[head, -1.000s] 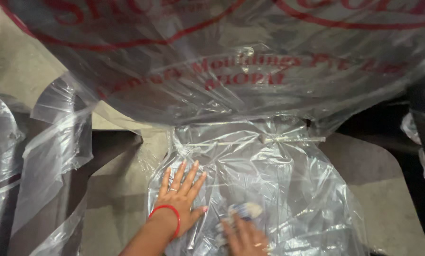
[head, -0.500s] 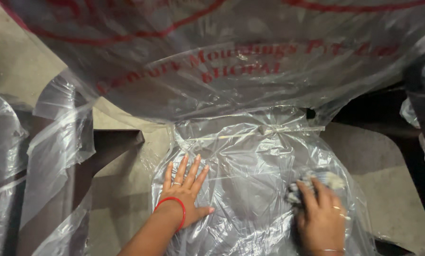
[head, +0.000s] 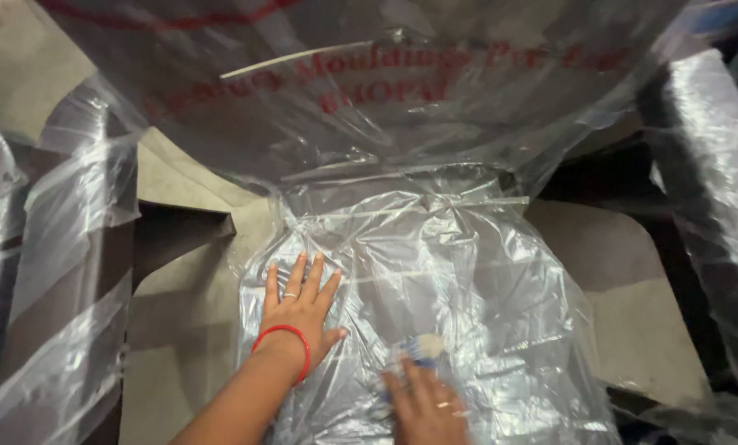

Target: The person wipes the plastic-wrapped surfaces of several chairs using a cloth. The person moves from one chair to the next, wiping the backrest, seat, and armrests of each chair in sequence.

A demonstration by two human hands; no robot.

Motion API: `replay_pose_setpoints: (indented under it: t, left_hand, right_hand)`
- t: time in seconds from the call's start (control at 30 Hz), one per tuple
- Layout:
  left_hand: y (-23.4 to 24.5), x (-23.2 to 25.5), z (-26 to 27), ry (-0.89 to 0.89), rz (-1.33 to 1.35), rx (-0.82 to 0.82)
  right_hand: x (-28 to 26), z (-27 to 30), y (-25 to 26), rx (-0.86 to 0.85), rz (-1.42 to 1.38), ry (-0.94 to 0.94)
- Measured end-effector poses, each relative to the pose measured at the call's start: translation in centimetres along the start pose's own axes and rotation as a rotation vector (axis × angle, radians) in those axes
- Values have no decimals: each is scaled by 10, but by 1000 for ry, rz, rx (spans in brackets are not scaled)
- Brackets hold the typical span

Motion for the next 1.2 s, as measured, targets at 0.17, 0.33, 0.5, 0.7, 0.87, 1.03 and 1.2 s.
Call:
replay_pose_setpoints:
  t: [0.17,0.33,0.5,0.7,0.87,1.03,1.2]
  left_hand:
    - [-18,16,30,-16,29,68]
    - [-51,26,71,-209,177,242]
    - [-79,40,115,-408,163,226]
    - [-112,30,124,-165,116,-27]
    - [-120,29,113,-123,124,37]
    - [-108,31,109,-79,158,-39]
    - [-105,31,111,-96,140,-28]
  right_hand:
    - [98,21,83,-76,151,-274]
    - [123,27,142,21,89,-243]
    - [68,30,139,186,-126,-116]
    - [-53,43,46,51,-203,147]
    - [-80,59,37,60,-130,48]
    - [-34,39,66,84,-90,-52]
    - [39,26,87,129,-13,-343]
Point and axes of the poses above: each hand's wrist, its own z-axis away from the middle knuckle, its own y-axis out of the back of the hand, x = y × z, the point moved 5 cm from there along -z, towards the middle knuckle
